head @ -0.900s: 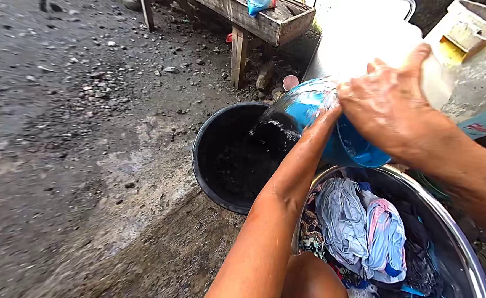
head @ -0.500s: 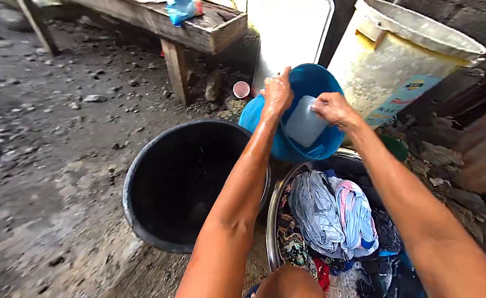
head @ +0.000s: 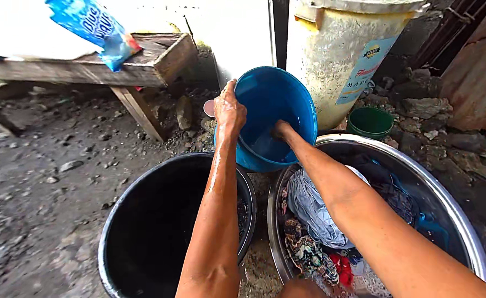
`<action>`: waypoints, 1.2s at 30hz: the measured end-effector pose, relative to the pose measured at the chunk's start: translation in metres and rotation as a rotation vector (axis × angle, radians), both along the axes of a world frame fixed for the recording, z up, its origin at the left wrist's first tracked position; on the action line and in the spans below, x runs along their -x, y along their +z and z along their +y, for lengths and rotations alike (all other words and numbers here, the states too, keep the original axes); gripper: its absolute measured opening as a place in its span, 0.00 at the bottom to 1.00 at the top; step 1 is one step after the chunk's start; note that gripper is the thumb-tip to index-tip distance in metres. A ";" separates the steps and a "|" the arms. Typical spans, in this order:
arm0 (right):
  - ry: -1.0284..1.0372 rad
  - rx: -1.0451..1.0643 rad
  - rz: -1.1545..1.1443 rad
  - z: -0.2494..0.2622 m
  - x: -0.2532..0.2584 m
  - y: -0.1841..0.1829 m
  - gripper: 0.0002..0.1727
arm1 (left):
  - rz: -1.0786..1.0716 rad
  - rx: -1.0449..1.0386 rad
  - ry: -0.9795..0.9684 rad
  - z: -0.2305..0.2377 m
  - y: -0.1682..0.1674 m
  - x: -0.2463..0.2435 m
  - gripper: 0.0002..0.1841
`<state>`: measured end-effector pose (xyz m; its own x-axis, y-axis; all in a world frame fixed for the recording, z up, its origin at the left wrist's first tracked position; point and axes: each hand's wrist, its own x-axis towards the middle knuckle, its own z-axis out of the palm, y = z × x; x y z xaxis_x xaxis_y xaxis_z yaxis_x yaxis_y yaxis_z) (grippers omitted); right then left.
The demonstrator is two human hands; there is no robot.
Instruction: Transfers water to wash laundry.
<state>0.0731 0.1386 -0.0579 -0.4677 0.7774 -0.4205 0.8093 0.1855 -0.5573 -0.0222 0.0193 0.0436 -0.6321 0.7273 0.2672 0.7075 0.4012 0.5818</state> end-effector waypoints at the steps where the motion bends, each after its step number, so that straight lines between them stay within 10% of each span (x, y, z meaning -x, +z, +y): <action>1: 0.010 -0.023 -0.016 -0.004 0.001 0.002 0.20 | 0.001 0.002 0.002 0.000 0.000 0.000 0.35; 19: -0.109 -0.884 0.737 -0.055 -0.132 0.065 0.08 | 0.016 0.029 0.025 0.005 -0.005 -0.001 0.33; 30: -0.719 0.270 1.549 -0.067 -0.211 0.011 0.09 | -0.011 0.002 0.025 -0.009 -0.002 -0.001 0.32; 36: -0.794 0.491 1.859 -0.038 -0.192 0.023 0.21 | -0.016 -0.005 0.015 -0.011 0.003 -0.006 0.31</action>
